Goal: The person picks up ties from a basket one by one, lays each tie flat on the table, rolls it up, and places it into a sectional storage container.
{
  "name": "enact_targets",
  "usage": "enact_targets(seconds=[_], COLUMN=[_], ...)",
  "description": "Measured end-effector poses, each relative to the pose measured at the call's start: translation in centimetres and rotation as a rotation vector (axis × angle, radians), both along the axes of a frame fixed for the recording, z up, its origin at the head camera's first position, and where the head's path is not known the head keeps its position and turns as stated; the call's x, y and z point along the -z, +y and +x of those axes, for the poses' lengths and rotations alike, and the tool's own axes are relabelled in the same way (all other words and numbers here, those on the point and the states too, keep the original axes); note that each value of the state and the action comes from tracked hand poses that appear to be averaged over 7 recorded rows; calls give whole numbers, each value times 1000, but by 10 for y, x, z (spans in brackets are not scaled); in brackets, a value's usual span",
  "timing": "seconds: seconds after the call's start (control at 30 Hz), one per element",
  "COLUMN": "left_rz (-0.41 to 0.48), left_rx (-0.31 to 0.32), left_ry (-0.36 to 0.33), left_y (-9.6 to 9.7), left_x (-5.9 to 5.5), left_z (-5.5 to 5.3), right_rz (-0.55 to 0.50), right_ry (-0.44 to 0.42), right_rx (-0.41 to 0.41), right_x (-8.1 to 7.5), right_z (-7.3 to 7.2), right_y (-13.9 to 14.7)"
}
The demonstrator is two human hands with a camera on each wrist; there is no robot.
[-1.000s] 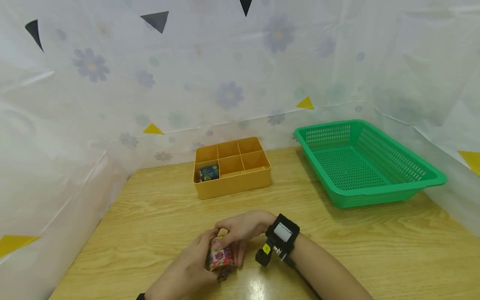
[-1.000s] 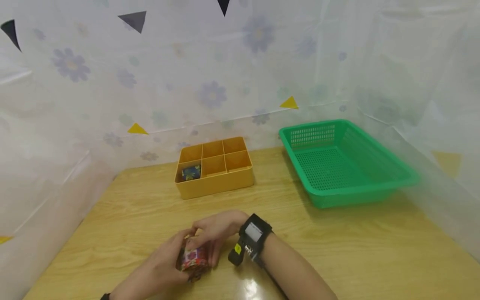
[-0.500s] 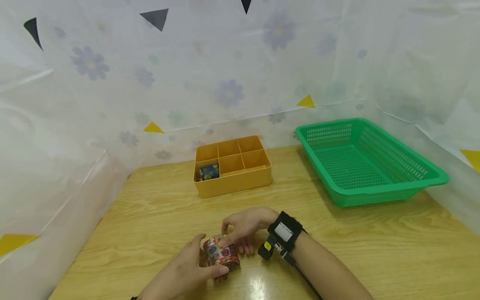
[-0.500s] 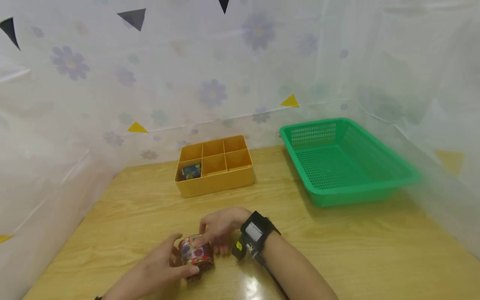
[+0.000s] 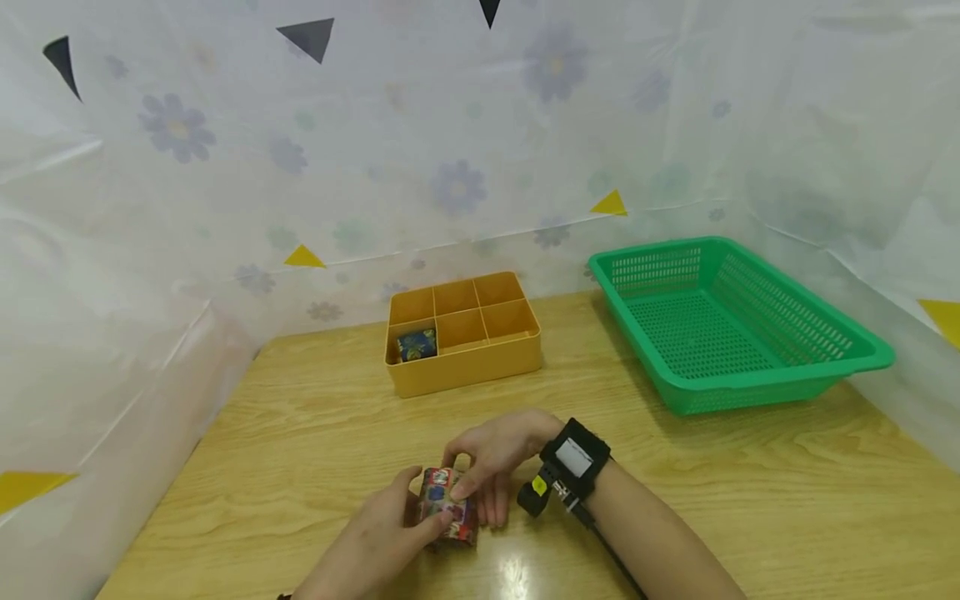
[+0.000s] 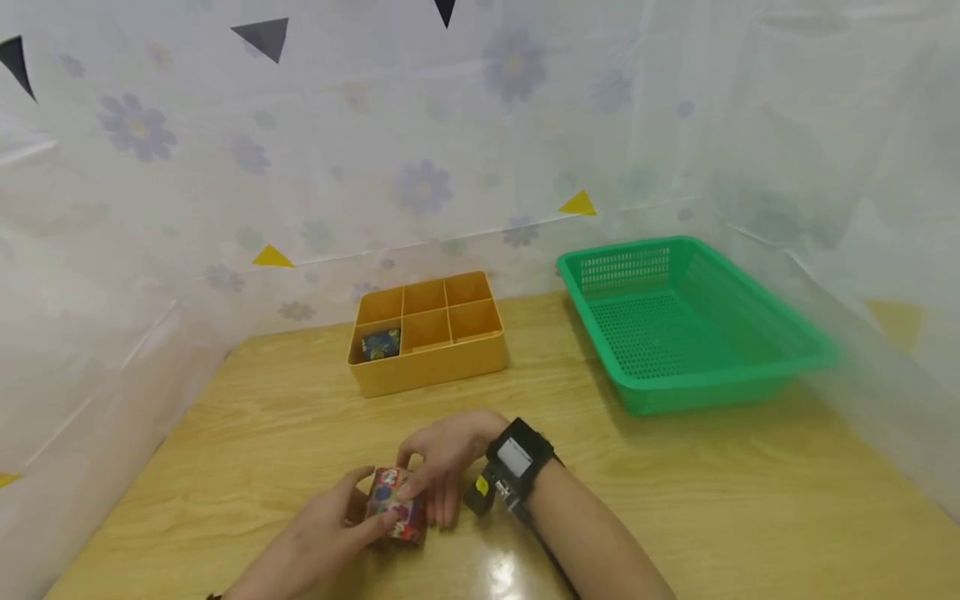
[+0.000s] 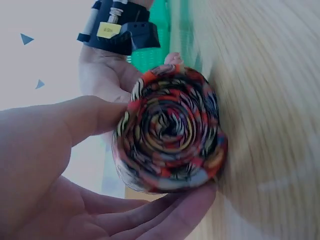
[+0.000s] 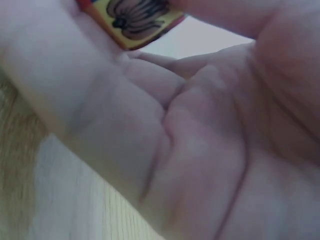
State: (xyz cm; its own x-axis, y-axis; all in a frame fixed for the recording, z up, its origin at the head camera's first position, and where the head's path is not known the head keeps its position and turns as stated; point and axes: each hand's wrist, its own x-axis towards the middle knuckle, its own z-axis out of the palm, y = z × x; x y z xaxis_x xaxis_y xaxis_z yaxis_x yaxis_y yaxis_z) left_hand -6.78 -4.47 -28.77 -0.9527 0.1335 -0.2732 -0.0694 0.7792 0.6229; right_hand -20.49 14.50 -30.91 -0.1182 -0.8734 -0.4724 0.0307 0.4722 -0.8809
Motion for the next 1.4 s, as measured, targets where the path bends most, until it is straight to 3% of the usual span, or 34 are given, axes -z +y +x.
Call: enact_targets(seconds=[0.13, 0.3, 0.43, 0.53, 0.73, 0.9, 1.0, 1.17, 1.4], left_rz=[30, 144, 199, 183, 101, -84, -175, -220, -152], left_rx=[-20, -83, -152, -161, -77, 30, 60, 100, 146], left_ry=[16, 41, 123, 212, 421, 652, 738, 810, 833], left_y=[3, 8, 13, 16, 21, 25, 29, 35, 32], left_x=[1, 7, 7, 3, -5, -9, -15, -24, -32], left_z=[0, 0, -5, -11, -26, -37, -42, -53, -66], right_rz=[-6, -60, -157, -231, -342, -391, -416, -472, -521], right_ry=[-36, -69, -71, -54, 19, 65, 90, 117, 150], right_rx=[-20, 6, 79, 125, 222, 302, 340, 392, 440], right_x=[0, 0, -2, -4, -13, -21, -27, -35, -43], right_z=[-2, -6, -8, -10, -13, -15, -16, -18, -18], right_y=[2, 7, 10, 12, 16, 20, 25, 32, 40])
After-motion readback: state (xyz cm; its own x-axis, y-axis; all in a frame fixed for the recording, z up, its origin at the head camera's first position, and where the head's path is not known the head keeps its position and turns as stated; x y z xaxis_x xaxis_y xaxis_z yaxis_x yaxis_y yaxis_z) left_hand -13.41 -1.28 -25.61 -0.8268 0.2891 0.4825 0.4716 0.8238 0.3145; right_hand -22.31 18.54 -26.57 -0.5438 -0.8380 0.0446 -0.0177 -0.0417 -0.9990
